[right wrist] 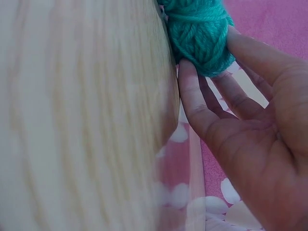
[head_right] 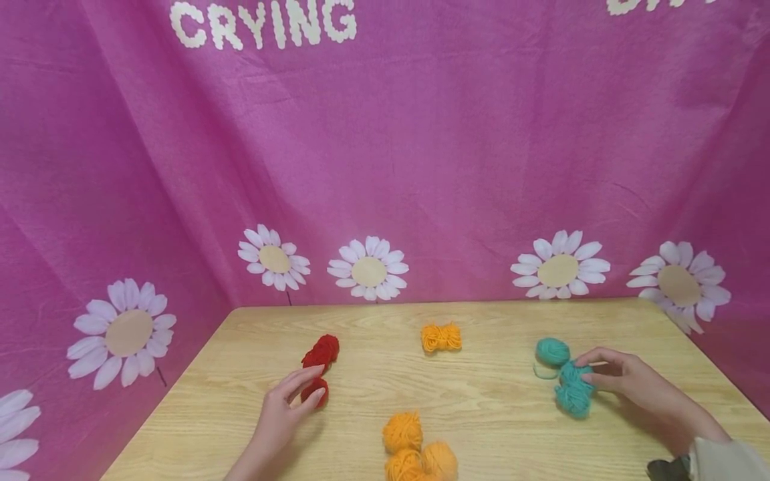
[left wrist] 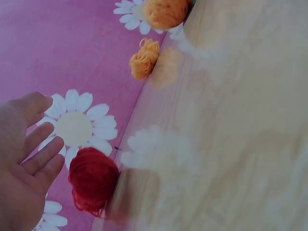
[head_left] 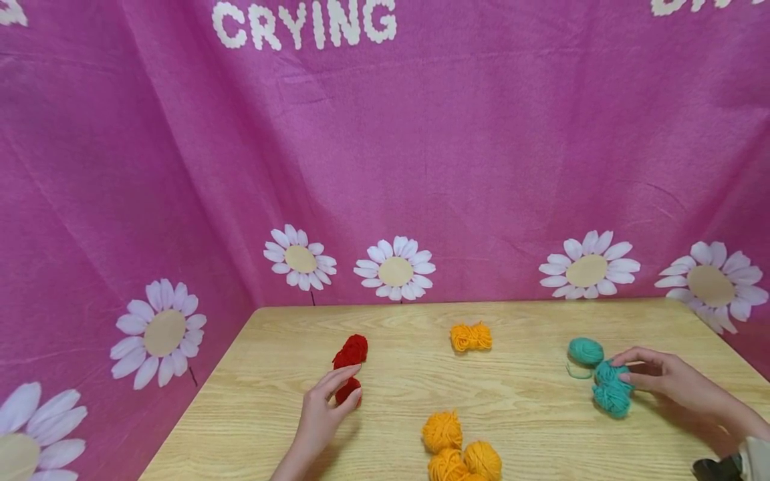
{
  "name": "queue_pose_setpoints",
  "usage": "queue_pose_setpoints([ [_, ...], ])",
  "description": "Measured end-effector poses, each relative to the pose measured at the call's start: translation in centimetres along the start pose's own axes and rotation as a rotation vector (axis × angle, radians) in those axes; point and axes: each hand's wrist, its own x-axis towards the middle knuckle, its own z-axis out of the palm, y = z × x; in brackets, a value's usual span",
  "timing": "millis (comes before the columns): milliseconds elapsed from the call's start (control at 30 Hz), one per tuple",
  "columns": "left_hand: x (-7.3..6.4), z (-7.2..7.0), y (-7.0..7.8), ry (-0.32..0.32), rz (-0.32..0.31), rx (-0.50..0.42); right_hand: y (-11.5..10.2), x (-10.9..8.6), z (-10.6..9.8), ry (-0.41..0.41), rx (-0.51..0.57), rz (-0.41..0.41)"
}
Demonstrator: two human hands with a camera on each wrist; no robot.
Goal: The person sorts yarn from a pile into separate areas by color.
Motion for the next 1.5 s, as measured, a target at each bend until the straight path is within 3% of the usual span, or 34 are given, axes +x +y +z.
queue_pose_setpoints([
  [233,-0.2,1.0,0.9,-0.091,0.002,0.012,0.1,0.0,-0.1,0.001,0.015,-0.034],
  [633,-0.4,3.3,2.4,-0.407,0.055,-0.084,0.0,-0.1,-0.1,0.010,0.027,-0.060],
  [967,-0.5,5.5,3.3,-0.557,0.118,-0.153,-0.2,-0.2,-0.1,-0.001,0.038,-0.044],
  [1100,-0.6,6.3,3.7,-0.604,0.152,-0.151,-0.2,-0.3,-0.1,0.009,0.039,-0.073],
  [1500,-0.6,7.4,4.3,-0.710,0.147,-0.098,-0.2,-0.5,-0.2,0.006,0.066,-0.100],
])
